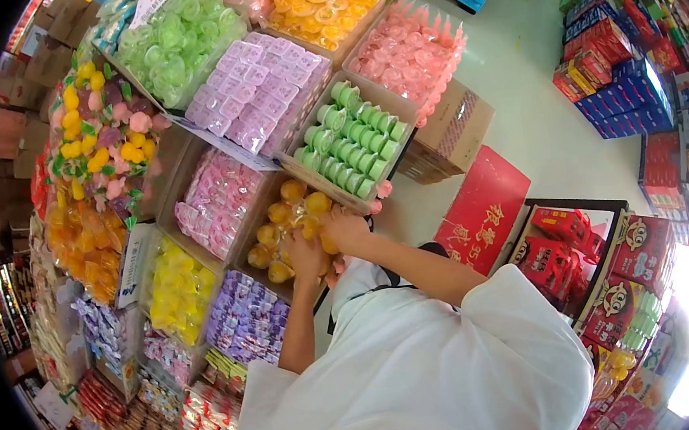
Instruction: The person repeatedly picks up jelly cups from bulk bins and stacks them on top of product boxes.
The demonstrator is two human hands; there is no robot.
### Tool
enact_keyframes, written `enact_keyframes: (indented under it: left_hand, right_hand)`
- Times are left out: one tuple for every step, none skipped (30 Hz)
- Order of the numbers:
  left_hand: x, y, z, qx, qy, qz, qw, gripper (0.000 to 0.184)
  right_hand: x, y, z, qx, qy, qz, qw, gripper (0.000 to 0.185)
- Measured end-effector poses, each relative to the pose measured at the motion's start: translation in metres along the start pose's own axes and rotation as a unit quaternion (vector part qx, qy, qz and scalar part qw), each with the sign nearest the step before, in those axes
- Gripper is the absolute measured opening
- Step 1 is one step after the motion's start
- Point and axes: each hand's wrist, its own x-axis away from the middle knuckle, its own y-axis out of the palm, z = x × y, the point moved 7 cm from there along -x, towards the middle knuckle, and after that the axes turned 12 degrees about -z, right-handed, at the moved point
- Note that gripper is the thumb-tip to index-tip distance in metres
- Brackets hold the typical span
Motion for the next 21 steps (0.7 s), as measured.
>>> enact_keyframes:
  left_hand:
    - [-0.002,0.004,0.000,-0.017,0.025,-0.023,0.999,0.036]
    - [-0.004,0.009,0.000,-0.034,0.053,-0.047,0.997,0.034]
    - [-0.005,0.012,0.000,-0.037,0.064,-0.045,0.996,0.034]
    - [-0.005,0.028,-0.002,-0.043,0.070,-0.094,0.992,0.035]
    - [-0.002,0.041,-0.006,-0.051,0.077,-0.143,0.985,0.037]
    - [0.001,0.058,-0.014,-0.125,0.151,-0.140,0.971,0.040]
    - [0.005,0.071,-0.018,-0.198,0.225,-0.130,0.945,0.043]
    - [0.003,0.072,-0.020,-0.181,0.202,-0.146,0.952,0.046]
    - [-0.001,0.073,-0.019,-0.163,0.179,-0.161,0.957,0.050]
    - [-0.004,0.073,-0.017,-0.168,0.198,-0.154,0.953,0.050]
    - [-0.011,0.076,-0.025,-0.159,0.161,-0.171,0.959,0.048]
    - [-0.020,0.077,-0.029,-0.151,0.123,-0.188,0.963,0.047]
    - [-0.025,0.071,-0.018,-0.157,0.138,-0.183,0.961,0.047]
    - [-0.025,0.065,-0.008,-0.101,0.138,-0.222,0.960,0.045]
    - [-0.024,0.062,0.002,-0.046,0.137,-0.262,0.954,0.043]
    - [-0.023,0.060,0.009,-0.053,0.151,-0.262,0.952,0.043]
    - [-0.019,0.050,0.021,0.019,0.209,-0.219,0.953,0.045]
    - [-0.014,0.039,0.037,0.093,0.265,-0.176,0.943,0.047]
    - [0.001,0.025,0.053,0.133,0.203,-0.139,0.960,0.050]
    - [0.009,0.030,0.062,0.128,0.214,-0.145,0.958,0.050]
    - [0.020,0.025,0.071,0.171,0.237,-0.108,0.950,0.054]
  right_hand:
    - [-0.008,0.016,0.008,0.040,0.005,-0.002,0.999,0.044]
    - [-0.014,0.027,0.014,0.081,0.011,-0.002,0.997,0.043]
    - [-0.019,0.027,0.014,0.080,0.014,0.009,0.997,0.043]
    - [-0.026,0.032,0.016,0.062,0.028,-0.029,0.997,0.041]
    - [-0.031,0.037,0.016,0.043,0.042,-0.065,0.996,0.039]
    - [-0.039,0.044,0.014,0.103,0.023,-0.073,0.992,0.033]
    - [-0.051,0.054,0.015,0.166,0.007,-0.077,0.983,0.029]
    - [-0.067,0.072,0.026,0.125,0.050,-0.057,0.989,0.026]
    - [-0.078,0.079,0.037,0.083,0.092,-0.036,0.992,0.023]
    - [-0.066,0.058,0.026,0.084,0.054,-0.019,0.995,0.024]
    - [-0.052,0.041,0.014,0.086,0.015,-0.005,0.996,0.024]
    - [-0.052,0.040,0.012,0.086,0.020,0.013,0.996,0.024]
    - [-0.056,0.049,0.014,0.077,0.046,0.013,0.996,0.022]
    - [-0.060,0.050,0.017,0.065,0.071,0.012,0.995,0.019]
    - [-0.054,0.034,0.014,0.062,0.077,0.027,0.995,0.019]
    - [-0.041,0.022,0.003,0.085,0.073,0.010,0.994,0.019]
    - [-0.024,0.008,-0.008,0.107,0.070,-0.008,0.992,0.020]
    - [-0.008,-0.006,-0.008,0.103,0.078,0.004,0.992,0.020]
    - [0.009,-0.023,-0.014,0.086,0.032,0.051,0.994,0.022]
    - [0.028,-0.038,-0.021,0.069,-0.015,0.096,0.993,0.026]
    - [0.048,-0.049,-0.020,0.058,-0.035,0.059,0.996,0.035]
